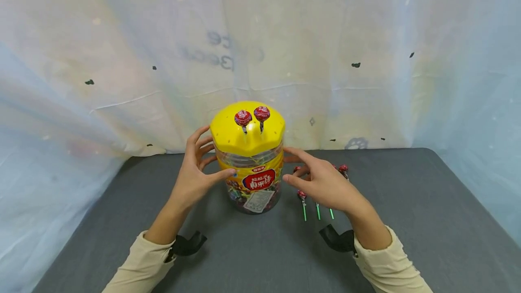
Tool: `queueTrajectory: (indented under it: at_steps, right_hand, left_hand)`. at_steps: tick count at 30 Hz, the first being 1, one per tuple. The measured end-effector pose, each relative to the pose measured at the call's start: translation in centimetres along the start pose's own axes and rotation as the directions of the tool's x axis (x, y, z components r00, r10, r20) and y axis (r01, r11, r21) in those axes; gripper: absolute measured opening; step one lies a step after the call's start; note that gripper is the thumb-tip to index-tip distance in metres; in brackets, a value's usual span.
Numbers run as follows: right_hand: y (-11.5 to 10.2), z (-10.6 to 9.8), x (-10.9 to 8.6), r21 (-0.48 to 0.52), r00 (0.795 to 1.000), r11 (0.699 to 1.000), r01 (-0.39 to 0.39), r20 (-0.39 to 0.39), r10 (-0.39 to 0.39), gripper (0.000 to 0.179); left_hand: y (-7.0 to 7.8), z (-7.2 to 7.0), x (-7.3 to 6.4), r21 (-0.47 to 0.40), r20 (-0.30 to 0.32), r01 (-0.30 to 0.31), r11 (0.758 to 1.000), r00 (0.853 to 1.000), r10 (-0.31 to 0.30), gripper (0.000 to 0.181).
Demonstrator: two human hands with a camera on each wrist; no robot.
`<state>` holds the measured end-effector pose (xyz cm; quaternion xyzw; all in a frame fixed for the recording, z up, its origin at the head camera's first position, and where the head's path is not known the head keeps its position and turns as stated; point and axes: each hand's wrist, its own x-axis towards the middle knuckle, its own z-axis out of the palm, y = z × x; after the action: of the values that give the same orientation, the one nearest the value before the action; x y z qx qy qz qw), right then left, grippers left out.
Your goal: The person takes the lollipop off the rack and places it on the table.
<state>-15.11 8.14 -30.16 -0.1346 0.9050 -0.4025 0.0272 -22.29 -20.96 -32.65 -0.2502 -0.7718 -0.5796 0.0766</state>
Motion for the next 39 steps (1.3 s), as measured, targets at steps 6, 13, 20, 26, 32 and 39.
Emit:
queueTrajectory:
  at_steps: [6,13,20,26,32,39]
  right_hand:
    - [-0.1,0.1,0.1,0.013,1.0,1.0,-0.012,0.002,0.012,0.067]
    - [0.1,0.2,0.2,0.026,1.0,1.0,-0.005,-0.013,0.006,0.064]
    - [0.6,0.5,0.7,0.058,1.0,0.998,0.009,-0.025,-0.007,0.064]
    - [1.0,0.8,1.0,0.077,0.999,0.997,0.009,-0.044,-0.006,0.066]
    - [0.9,0.9,1.0,0.068,0.999,0.998,0.006,-0.045,-0.003,0.066]
    - [0.4,0.8,0.7,0.008,0.999,1.0,0.008,-0.039,-0.007,0.067]
  left_hand:
    - [0.0,0.0,-0.1,-0.003,-0.004,0.002,1.0,1.0,-0.002,0.106]
    - [0.4,0.4,-0.3,0.011,-0.028,0.001,1.0,1.0,-0.001,0.106]
    - [1.1,1.3,-1.0,0.034,-0.071,0.032,0.999,0.997,-0.03,0.104]
    - [1.7,2.0,-1.4,0.071,-0.109,0.055,0.996,0.993,-0.047,0.106]
    - [1.8,2.2,-1.6,0.095,-0.125,0.054,0.994,0.991,-0.042,0.107]
    - [1.6,2.1,-1.3,0.098,-0.122,0.069,0.993,0.991,-0.056,0.107]
